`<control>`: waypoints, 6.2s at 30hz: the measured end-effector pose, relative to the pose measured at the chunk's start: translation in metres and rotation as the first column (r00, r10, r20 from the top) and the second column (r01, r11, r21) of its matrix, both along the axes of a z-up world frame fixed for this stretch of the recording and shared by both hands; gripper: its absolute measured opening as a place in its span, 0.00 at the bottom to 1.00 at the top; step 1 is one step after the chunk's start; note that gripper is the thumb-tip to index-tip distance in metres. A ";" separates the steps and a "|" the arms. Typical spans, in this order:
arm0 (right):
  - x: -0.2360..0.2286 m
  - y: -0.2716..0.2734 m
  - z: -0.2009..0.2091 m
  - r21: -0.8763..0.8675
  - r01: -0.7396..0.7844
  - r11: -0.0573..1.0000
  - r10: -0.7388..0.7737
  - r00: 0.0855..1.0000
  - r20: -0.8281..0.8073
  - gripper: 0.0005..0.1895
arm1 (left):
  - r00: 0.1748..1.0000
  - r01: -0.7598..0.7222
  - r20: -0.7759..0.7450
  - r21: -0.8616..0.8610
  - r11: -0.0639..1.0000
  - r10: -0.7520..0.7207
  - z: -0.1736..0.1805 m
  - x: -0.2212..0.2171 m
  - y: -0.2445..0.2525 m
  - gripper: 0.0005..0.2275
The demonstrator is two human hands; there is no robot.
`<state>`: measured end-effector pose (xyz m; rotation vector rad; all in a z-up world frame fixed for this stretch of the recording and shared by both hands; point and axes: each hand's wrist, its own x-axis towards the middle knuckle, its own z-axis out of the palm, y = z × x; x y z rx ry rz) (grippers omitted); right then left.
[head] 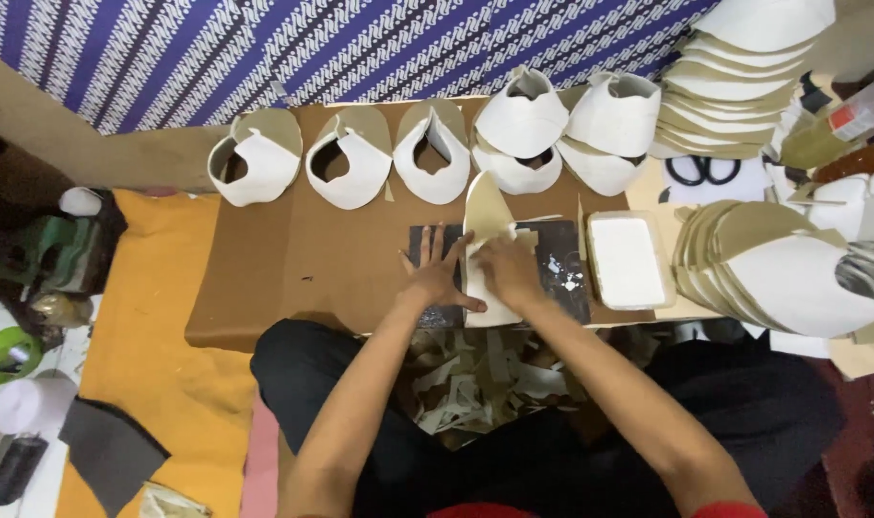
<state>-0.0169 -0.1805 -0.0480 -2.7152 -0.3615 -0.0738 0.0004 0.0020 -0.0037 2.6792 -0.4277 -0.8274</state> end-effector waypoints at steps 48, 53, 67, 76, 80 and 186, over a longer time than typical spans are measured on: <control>-0.043 -0.059 0.051 0.111 0.102 0.989 -0.101 0.995 -0.021 0.07 | 0.999 -0.004 -0.040 0.039 0.999 0.006 0.010 0.002 -0.005 0.62; -0.079 -0.057 0.029 0.153 -0.026 0.988 0.028 1.000 -0.008 0.10 | 1.000 -0.008 -0.020 0.027 1.000 0.009 0.013 0.003 -0.005 0.62; -0.135 -0.054 0.052 -0.002 -0.103 0.995 0.098 0.943 0.319 0.06 | 1.000 -0.013 0.003 0.025 1.000 0.013 0.012 -0.001 -0.007 0.61; -0.150 -0.016 0.010 0.359 0.348 0.866 -0.451 0.853 0.263 0.08 | 1.000 -0.031 -0.003 0.020 0.999 0.031 0.010 -0.005 -0.006 0.62; -0.150 -0.015 0.005 0.371 0.337 0.865 -0.456 0.838 0.300 0.10 | 1.000 -0.026 0.015 0.007 1.000 0.026 0.014 -0.003 -0.009 0.62; -0.092 -0.187 0.082 0.039 0.429 0.902 -0.414 0.838 0.356 0.06 | 0.818 -0.428 -0.006 -0.675 0.601 0.575 0.027 -0.071 -0.092 0.20</control>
